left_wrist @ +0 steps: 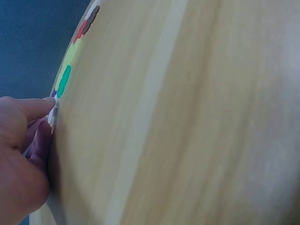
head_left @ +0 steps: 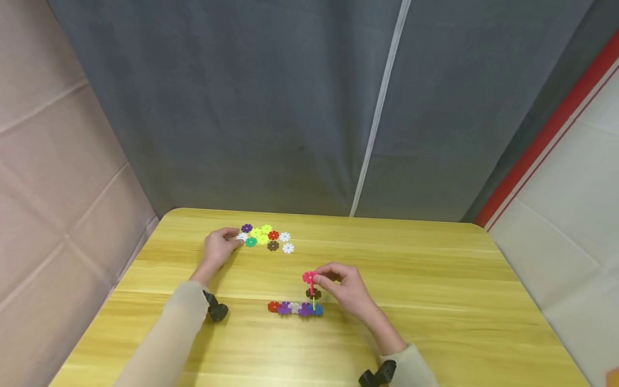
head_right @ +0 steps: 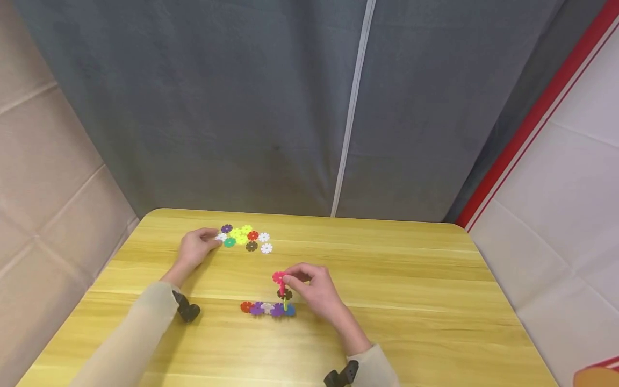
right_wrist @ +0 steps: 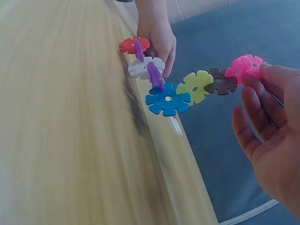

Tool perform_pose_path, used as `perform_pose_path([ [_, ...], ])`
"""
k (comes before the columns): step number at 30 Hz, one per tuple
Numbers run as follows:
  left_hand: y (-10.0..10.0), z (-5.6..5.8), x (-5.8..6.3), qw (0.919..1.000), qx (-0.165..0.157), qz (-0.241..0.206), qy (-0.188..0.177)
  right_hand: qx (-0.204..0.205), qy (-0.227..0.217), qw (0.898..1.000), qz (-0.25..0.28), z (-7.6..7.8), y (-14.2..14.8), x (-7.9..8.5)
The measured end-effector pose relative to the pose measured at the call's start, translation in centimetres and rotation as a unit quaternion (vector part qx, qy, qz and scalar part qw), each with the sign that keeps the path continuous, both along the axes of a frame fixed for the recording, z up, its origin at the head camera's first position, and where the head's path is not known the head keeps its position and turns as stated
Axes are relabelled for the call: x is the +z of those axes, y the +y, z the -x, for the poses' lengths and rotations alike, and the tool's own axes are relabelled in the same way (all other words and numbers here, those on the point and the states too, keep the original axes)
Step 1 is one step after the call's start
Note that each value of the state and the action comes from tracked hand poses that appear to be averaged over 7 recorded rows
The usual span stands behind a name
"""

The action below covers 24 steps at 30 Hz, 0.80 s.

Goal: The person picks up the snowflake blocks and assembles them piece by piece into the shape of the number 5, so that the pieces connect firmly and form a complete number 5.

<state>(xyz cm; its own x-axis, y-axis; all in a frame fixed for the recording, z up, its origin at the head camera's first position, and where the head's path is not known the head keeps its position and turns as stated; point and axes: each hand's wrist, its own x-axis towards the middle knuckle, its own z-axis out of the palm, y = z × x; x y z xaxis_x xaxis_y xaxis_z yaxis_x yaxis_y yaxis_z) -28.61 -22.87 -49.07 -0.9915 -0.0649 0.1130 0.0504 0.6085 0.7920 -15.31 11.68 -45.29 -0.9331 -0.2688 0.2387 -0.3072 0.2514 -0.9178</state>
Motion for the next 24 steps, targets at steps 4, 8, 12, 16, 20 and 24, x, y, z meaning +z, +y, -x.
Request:
perform_pose_path([
  [4,0.2,0.2,-0.1,0.9999,-0.002,0.016,-0.001,0.001,0.0,1.0,0.002,0.0,-0.1,0.0],
  [8,0.3,0.4,-0.1,0.9998,0.006,0.018,-0.002,0.002,0.002,1.0,0.002,-0.1,-0.3,-0.1],
  [12,0.3,0.5,0.0,0.9998,0.001,0.018,-0.008,-0.001,0.001,1.0,0.001,-0.1,-0.2,-0.1],
  [16,0.0,0.8,0.4,0.9995,-0.01,0.029,-0.011,-0.001,0.003,1.0,0.0,0.0,-0.1,0.0],
  [20,-0.4,0.9,0.6,0.9989,-0.019,0.036,-0.022,-0.002,0.008,1.0,-0.002,-0.1,-0.1,0.1],
  [24,-0.8,1.0,0.6,0.9983,-0.026,0.043,-0.028,-0.003,0.01,1.0,-0.005,-0.2,-0.1,0.0],
])
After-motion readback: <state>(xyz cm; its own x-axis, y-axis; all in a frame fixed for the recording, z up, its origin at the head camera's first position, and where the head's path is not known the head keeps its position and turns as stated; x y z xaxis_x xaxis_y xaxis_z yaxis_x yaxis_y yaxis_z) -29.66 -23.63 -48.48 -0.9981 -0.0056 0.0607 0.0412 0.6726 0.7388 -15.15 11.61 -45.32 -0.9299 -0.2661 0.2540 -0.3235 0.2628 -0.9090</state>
